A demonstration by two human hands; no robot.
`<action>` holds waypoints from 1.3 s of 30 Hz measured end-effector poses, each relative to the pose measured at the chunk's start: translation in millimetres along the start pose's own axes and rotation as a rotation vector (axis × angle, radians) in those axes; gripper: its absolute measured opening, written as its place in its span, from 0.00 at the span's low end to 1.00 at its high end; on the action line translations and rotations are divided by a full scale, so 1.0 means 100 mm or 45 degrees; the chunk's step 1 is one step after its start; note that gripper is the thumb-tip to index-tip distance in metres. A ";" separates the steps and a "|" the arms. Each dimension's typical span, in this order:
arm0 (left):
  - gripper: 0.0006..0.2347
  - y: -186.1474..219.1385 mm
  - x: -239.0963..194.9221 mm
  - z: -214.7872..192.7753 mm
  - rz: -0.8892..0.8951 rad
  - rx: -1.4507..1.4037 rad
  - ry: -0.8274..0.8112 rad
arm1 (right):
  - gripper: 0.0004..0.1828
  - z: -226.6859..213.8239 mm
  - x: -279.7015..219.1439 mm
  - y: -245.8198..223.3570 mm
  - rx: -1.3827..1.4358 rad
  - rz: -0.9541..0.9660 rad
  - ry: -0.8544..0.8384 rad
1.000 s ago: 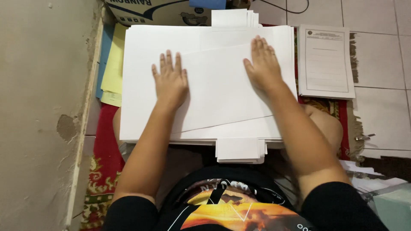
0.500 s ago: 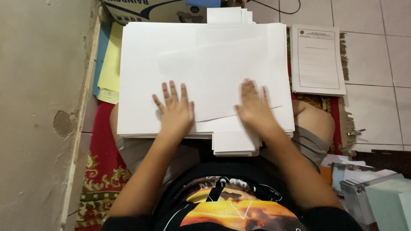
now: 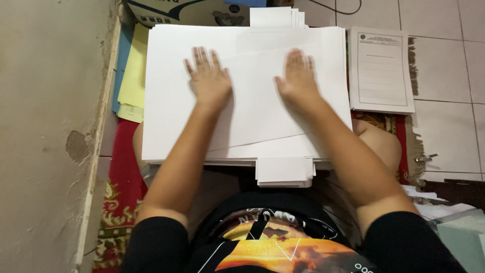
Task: Stacking and aligning large sheets of paper into a neat pile.
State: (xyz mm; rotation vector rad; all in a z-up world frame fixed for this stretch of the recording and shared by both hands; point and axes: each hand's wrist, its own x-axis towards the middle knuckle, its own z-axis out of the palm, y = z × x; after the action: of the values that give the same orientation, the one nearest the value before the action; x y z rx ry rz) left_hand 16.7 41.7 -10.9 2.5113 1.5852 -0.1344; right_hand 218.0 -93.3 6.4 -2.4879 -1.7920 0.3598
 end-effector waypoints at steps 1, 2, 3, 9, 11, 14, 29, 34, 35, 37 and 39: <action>0.29 0.14 -0.03 -0.04 0.002 0.001 0.001 | 0.43 0.17 0.17 -0.10 0.001 0.002 0.002; 0.28 0.28 -0.06 -0.09 0.200 -0.132 0.011 | 0.41 0.34 0.33 -0.19 0.004 -0.145 0.050; 0.27 0.43 -0.08 -0.13 0.397 -0.266 0.021 | 0.39 0.52 0.50 -0.27 0.007 -0.291 0.098; 0.25 0.24 -0.14 -0.38 0.348 -0.385 0.023 | 0.36 -0.15 0.28 -0.41 0.124 -0.101 0.046; 0.25 0.08 -0.16 -0.44 0.272 -0.334 0.009 | 0.36 -0.48 0.08 -0.37 0.134 0.027 0.015; 0.26 -0.15 -0.25 -0.45 0.150 -0.296 0.013 | 0.36 -0.61 -0.08 -0.15 0.110 0.186 -0.044; 0.31 -0.11 -1.31 0.52 0.256 -0.225 0.539 | 0.40 0.07 -1.13 -0.05 -0.157 0.014 0.301; 0.28 0.41 -1.47 0.48 0.495 -0.262 0.466 | 0.36 0.60 -0.94 -0.33 -0.187 -0.417 0.433; 0.27 0.36 -1.48 0.43 0.485 -0.287 0.409 | 0.40 0.43 -1.04 -0.36 -0.062 -0.358 0.317; 0.25 0.17 -1.31 0.30 0.488 -0.312 0.373 | 0.44 0.11 -1.07 -0.22 0.052 -0.293 0.222; 0.26 -0.16 -1.18 0.25 0.308 -0.274 0.355 | 0.41 -0.06 -1.10 0.05 -0.033 -0.147 0.246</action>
State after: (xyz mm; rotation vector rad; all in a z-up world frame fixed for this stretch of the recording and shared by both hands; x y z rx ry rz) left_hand -48.2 -60.5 -17.3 2.6058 1.2821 0.4102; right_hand 191.2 -197.9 28.3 -2.3299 -1.8602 0.0875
